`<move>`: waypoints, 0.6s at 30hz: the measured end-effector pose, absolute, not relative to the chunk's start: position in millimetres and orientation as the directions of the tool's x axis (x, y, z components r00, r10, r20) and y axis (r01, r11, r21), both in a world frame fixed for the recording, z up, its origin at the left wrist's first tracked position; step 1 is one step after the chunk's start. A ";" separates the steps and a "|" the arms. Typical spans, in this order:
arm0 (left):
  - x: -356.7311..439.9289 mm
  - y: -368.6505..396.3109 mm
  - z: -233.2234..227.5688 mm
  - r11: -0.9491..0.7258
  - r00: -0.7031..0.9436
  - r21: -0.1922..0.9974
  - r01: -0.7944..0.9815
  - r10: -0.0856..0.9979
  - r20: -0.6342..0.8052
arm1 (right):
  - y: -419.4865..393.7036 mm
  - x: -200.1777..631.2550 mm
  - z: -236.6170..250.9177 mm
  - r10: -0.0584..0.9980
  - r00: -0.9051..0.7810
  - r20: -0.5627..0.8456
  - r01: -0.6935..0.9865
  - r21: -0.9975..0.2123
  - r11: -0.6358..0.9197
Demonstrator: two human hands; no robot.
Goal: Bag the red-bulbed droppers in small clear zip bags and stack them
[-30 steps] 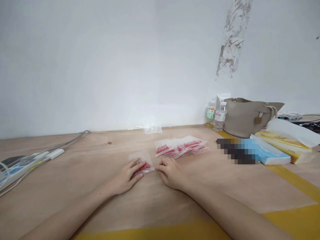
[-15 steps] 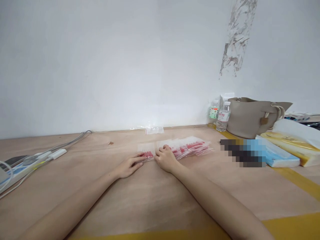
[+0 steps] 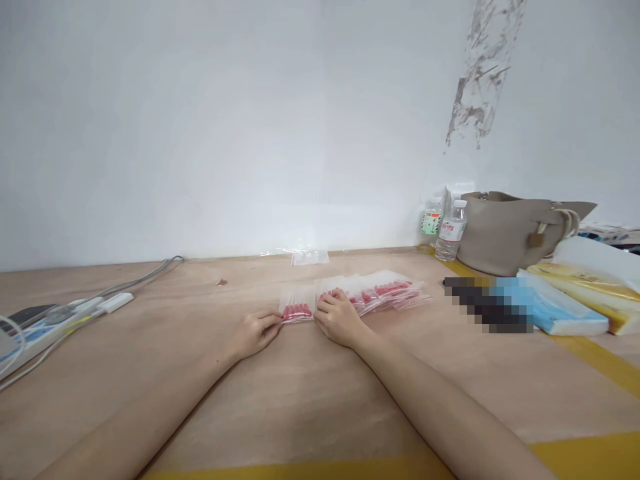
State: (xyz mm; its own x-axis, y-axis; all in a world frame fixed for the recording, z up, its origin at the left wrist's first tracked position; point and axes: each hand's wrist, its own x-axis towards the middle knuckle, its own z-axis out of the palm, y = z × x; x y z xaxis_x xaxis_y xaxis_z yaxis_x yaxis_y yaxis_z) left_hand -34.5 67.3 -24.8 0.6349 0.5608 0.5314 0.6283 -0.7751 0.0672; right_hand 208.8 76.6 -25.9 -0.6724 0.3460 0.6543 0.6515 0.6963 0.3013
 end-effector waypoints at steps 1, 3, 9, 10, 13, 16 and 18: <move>-34.5 66.6 -24.0 -0.775 0.633 0.065 0.629 0.558 0.536 | 77.0 207.8 -26.0 0.343 -0.671 0.657 0.650 0.299 0.699; -32.9 65.6 -22.6 -0.776 0.627 0.061 0.628 0.551 0.550 | 77.5 204.6 -25.6 0.340 -0.674 0.656 0.644 0.296 0.705; -11.9 72.0 -23.8 -0.809 0.643 0.024 0.588 0.485 0.593 | 74.3 193.0 -22.4 0.360 -0.665 0.655 0.643 0.257 0.722; -7.6 73.8 -24.6 -0.816 0.651 0.012 0.578 0.470 0.596 | 73.6 191.9 -22.5 0.363 -0.657 0.661 0.647 0.246 0.722; 1.7 78.0 -26.7 -0.831 0.672 -0.029 0.555 0.427 0.605 | 73.0 190.5 -24.5 0.366 -0.631 0.684 0.656 0.219 0.723; 4.8 80.3 -27.7 -0.837 0.685 -0.067 0.542 0.395 0.612 | 74.4 190.7 -27.6 0.360 -0.625 0.692 0.655 0.214 0.725; 5.3 81.6 -27.8 -0.838 0.691 -0.089 0.539 0.380 0.615 | 75.5 190.9 -29.1 0.353 -0.630 0.692 0.652 0.224 0.724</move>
